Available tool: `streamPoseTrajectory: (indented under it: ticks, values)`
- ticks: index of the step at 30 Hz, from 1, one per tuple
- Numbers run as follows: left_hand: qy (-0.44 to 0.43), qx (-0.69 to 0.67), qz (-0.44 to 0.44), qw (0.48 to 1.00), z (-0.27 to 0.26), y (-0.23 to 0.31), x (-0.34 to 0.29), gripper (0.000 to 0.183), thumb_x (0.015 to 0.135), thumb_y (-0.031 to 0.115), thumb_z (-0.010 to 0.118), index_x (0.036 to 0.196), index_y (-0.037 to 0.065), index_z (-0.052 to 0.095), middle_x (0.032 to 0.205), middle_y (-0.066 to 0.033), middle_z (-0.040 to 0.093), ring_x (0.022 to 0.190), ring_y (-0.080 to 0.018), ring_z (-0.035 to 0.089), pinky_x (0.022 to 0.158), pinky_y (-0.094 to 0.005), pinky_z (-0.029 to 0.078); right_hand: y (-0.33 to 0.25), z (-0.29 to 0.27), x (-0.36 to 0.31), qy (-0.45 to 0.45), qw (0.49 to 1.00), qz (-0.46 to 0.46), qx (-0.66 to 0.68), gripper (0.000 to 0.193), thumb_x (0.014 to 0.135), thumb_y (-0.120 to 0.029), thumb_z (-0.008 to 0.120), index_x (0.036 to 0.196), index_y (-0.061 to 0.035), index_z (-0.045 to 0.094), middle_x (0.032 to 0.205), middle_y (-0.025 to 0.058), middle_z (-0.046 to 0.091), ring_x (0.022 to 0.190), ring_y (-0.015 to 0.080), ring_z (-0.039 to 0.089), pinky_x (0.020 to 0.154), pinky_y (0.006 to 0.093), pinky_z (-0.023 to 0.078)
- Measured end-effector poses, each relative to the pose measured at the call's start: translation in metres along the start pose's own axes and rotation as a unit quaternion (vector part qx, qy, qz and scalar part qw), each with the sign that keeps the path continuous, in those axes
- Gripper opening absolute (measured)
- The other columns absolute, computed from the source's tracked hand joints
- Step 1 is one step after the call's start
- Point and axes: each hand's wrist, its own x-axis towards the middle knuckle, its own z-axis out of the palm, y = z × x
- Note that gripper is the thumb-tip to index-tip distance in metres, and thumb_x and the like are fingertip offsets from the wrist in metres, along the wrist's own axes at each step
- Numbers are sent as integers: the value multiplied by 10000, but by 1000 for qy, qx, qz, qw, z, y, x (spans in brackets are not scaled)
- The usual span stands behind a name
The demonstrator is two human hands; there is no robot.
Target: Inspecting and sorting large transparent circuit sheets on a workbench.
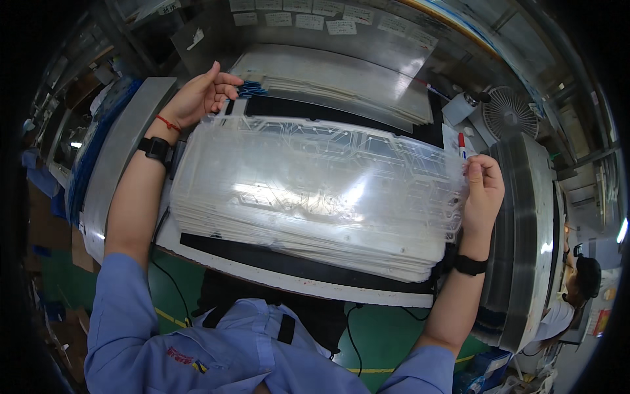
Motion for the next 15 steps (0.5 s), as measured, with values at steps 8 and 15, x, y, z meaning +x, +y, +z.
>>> streamPoseTrajectory:
  ticks: [8, 15]
  values:
    - [5, -1, -5, 1000, 2, -1, -2, 443, 979, 427, 413, 1012, 36, 618, 806, -18, 626, 632, -43, 498, 591, -173, 433, 6, 1, 5, 43, 997, 54, -21, 172, 940, -170, 567, 990, -6, 583, 834, -21, 550, 760, 49, 466, 703, 177, 371]
    - [-39, 82, 7, 996, -3, -5, 1, 195, 934, 231, 557, 1004, 55, 601, 850, 15, 631, 614, -10, 467, 540, -161, 393, 9, 0, 5, 50, 995, 81, -9, 181, 938, -177, 573, 1003, -9, 591, 828, -30, 553, 752, 37, 466, 696, 172, 373]
